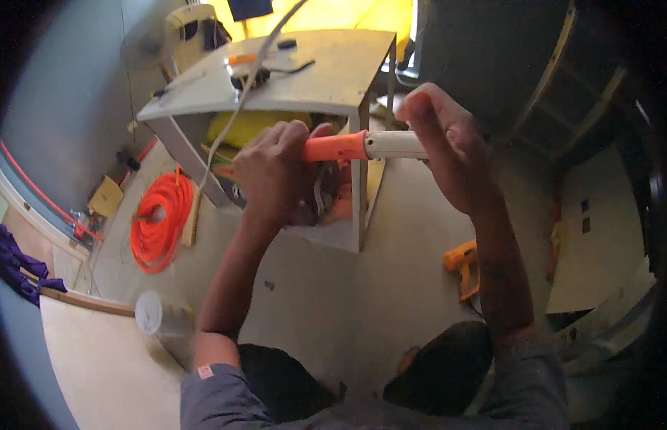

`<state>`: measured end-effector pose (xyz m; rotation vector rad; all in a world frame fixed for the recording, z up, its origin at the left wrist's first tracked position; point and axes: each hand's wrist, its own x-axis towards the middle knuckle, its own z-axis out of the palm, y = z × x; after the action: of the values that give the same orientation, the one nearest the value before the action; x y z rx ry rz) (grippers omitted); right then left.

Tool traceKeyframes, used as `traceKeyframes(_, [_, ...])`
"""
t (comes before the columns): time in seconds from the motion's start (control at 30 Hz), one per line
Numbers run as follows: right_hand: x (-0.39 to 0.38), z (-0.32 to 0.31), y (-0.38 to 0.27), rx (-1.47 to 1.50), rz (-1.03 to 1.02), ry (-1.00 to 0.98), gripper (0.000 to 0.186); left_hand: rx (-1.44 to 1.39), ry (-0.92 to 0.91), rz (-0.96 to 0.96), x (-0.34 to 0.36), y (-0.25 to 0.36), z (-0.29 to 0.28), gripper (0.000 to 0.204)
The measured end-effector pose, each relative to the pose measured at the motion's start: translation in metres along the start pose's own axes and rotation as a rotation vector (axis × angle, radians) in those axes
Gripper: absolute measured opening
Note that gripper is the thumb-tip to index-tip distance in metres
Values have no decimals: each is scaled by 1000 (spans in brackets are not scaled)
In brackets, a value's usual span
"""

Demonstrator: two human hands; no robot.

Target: The person fits a smaller white PVC pipe into a larger orange PVC pipe by hand, heats the joint with a heat gun, and then attempts to hammer the pieces together.

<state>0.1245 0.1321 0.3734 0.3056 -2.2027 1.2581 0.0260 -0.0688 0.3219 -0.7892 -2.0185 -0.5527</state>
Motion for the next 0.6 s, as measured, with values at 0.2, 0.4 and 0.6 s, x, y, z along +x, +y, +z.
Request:
traceKeyframes(0.2, [32, 8, -20, -175, -334, 323, 68, 275, 454, 4, 36, 15, -20, 33])
traceKeyframes(0.4, [24, 8, 2, -103, -45, 99, 70, 361, 248, 55, 5, 14, -16, 34])
traceKeyframes(0.6, [27, 22, 32, -129, -42, 176, 57, 293, 63, -31, -14, 24, 1, 38])
